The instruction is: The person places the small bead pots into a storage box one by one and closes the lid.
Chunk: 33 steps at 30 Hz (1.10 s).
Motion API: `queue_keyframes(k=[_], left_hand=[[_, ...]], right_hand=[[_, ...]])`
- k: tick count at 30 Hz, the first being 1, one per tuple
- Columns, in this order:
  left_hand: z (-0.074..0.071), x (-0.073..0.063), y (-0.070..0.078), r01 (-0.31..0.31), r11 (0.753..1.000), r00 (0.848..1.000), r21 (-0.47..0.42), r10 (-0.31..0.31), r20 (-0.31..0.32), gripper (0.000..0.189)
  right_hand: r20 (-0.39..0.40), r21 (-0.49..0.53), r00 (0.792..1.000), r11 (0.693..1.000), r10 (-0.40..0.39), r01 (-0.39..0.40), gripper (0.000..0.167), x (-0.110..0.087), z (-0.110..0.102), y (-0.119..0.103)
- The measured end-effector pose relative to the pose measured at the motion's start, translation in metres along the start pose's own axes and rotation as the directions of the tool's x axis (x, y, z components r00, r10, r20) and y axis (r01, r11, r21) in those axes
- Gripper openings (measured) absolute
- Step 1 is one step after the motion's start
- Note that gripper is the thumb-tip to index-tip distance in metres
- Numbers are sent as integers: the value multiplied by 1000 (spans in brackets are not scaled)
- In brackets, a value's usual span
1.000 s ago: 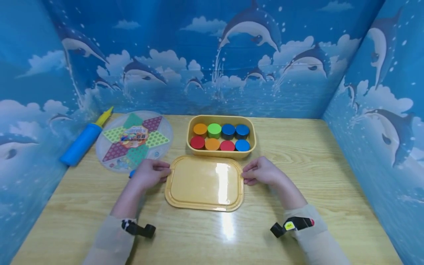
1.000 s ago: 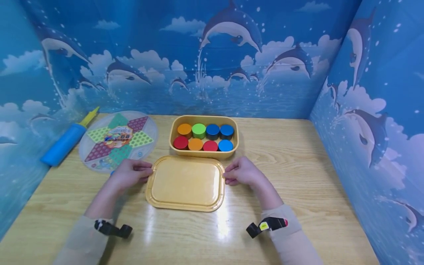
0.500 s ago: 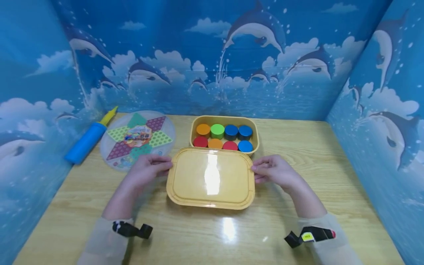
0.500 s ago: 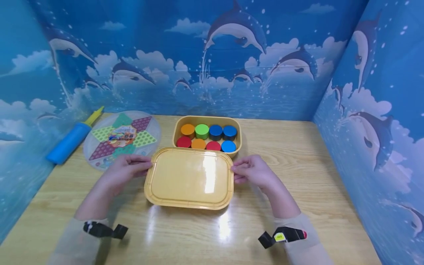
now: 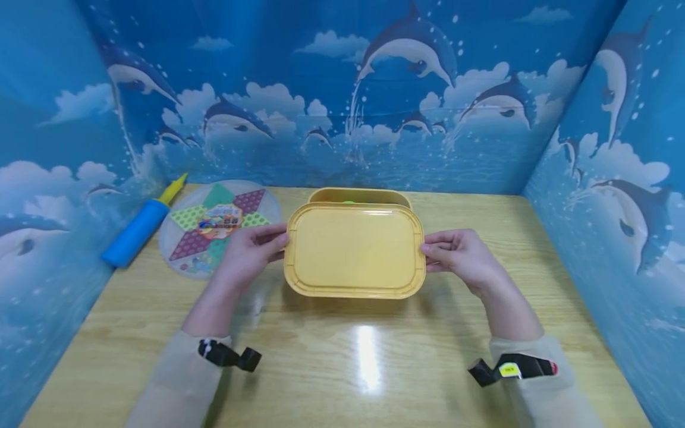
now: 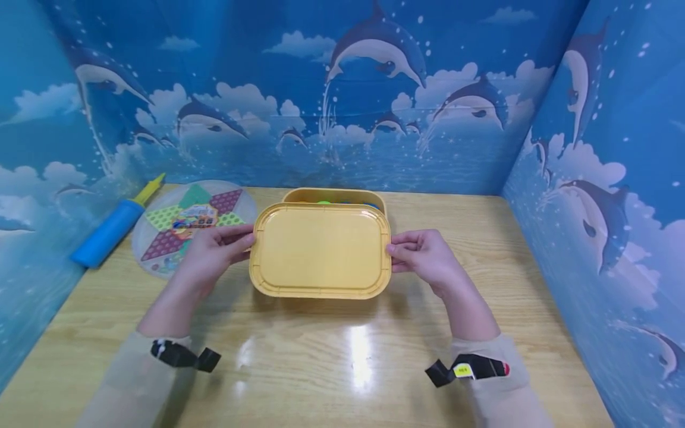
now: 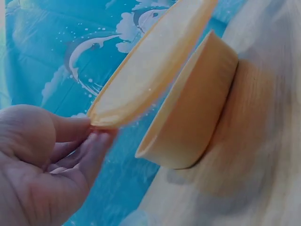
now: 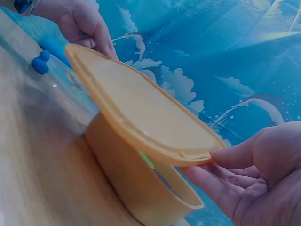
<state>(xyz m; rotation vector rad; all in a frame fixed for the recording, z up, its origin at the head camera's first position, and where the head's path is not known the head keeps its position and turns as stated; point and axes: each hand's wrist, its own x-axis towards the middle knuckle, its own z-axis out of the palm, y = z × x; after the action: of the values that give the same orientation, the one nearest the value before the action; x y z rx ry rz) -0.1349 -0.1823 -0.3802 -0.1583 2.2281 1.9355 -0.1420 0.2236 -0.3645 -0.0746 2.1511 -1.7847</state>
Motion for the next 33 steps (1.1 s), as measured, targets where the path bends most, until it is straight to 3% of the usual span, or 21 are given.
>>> queue_keyframes(k=[5,9,12,16,18,20,23,26,28,33], left_hand=[[8,3,11,-20,999,999,29,19,27,45],[16,3,18,-83,994,995,76,86,-41,41],[23,4,23,-154,985,980,77,162,-112,38],[34,6,28,-253,964,942,80,265,-207,33],[40,7,30,-309,948,915,79,319,-246,32],[45,7,29,-367,928,885,67,370,-282,33],[53,8,26,-477,878,835,-43,437,-335,32],[60,9,21,-523,840,811,-144,439,-387,39],[64,10,18,-523,841,802,-137,431,-414,54],[67,10,15,-474,881,771,2,416,-482,72]], right_hand=[[-116,-51,990,996,-82,76,36,2,-4,-9],[-206,-77,968,988,-146,133,35,3,1,-15],[-261,-82,942,977,-212,197,35,2,8,-21],[-322,-76,899,955,-296,287,35,3,18,-27],[-336,-43,889,948,-310,315,35,4,22,-29],[-336,7,891,946,-305,326,39,4,24,-31],[-329,52,901,947,-283,317,49,5,26,-32],[-343,39,897,950,-280,311,57,4,29,-32],[-346,16,894,951,-284,308,60,5,31,-30],[-328,-14,901,955,-285,297,65,7,35,-28]])
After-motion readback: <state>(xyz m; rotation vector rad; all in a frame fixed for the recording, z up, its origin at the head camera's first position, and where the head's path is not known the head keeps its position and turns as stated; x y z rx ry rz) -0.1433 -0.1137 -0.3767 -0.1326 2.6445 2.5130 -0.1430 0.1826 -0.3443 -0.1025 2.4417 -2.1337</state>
